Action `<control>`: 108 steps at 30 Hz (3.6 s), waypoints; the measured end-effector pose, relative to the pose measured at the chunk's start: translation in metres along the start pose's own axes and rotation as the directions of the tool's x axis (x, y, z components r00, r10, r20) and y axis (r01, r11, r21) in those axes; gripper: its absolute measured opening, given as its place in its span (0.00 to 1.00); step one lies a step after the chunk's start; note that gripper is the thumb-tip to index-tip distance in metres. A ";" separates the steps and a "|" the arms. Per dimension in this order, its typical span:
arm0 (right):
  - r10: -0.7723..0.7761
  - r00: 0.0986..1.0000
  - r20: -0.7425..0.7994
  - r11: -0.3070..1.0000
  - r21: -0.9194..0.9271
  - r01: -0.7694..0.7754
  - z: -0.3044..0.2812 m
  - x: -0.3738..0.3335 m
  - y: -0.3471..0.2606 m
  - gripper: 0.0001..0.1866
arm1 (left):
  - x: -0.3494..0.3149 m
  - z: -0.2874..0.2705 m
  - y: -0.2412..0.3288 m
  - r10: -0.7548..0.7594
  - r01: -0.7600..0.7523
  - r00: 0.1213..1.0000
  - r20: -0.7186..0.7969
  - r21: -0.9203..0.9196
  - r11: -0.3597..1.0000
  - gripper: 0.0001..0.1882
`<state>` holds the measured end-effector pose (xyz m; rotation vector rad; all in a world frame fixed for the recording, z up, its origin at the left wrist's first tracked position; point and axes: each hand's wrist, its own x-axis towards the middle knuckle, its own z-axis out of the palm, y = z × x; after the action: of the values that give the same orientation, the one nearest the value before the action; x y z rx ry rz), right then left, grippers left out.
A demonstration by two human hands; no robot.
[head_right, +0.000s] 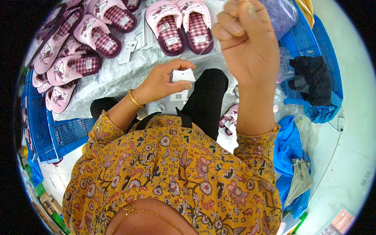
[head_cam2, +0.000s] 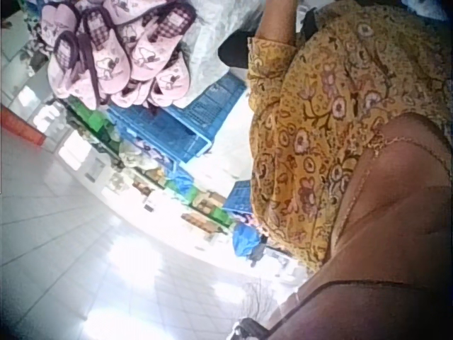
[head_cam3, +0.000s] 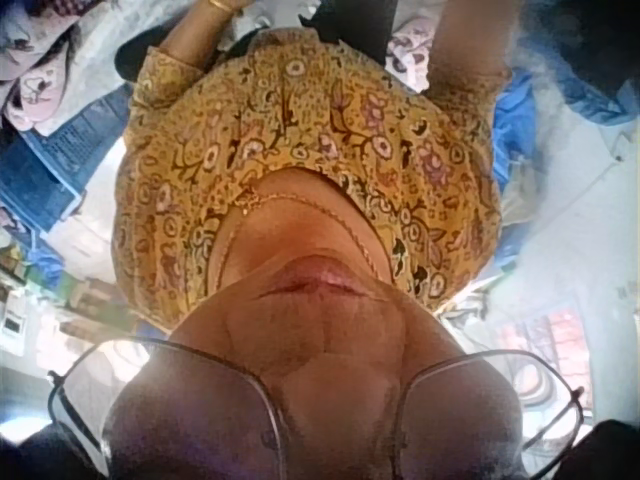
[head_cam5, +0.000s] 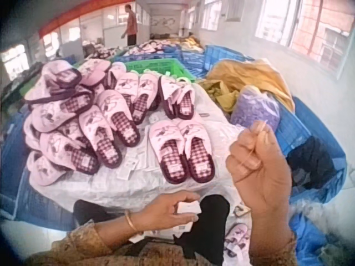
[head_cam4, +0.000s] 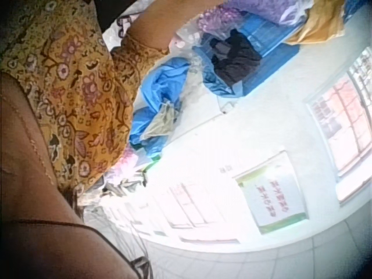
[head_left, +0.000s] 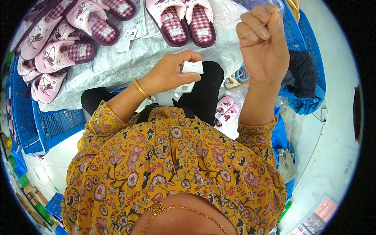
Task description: The person sits on the floor and repeatedly picks up pairs of pink slippers, attaches small white tags to them, and places them back on a pile. The person handles the slippers and tags by hand throughout the clip.
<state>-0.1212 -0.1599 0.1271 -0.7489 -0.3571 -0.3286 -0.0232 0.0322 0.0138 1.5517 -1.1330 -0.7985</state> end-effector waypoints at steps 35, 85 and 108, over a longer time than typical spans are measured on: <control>-0.140 0.887 -0.441 0.990 -0.038 0.137 -0.037 -0.055 -0.002 0.06 | -0.042 -0.011 -0.021 0.176 -0.166 0.968 -0.180 0.073 0.983 0.27; 0.008 0.873 -0.488 0.628 -0.677 -0.385 -0.043 -0.073 0.115 0.09 | -0.062 -0.010 -0.034 -0.246 0.251 0.959 0.142 -0.829 0.500 0.20; 0.074 0.832 -0.549 0.760 -0.509 -0.403 -0.053 -0.076 0.126 0.08 | -0.066 -0.012 -0.041 -0.183 0.110 0.983 -0.029 -0.700 0.706 0.24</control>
<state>-0.1267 -0.0984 -0.0166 -1.2986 0.3810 -0.3755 -0.0237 0.1005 -0.0258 1.0155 -0.5193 -1.0914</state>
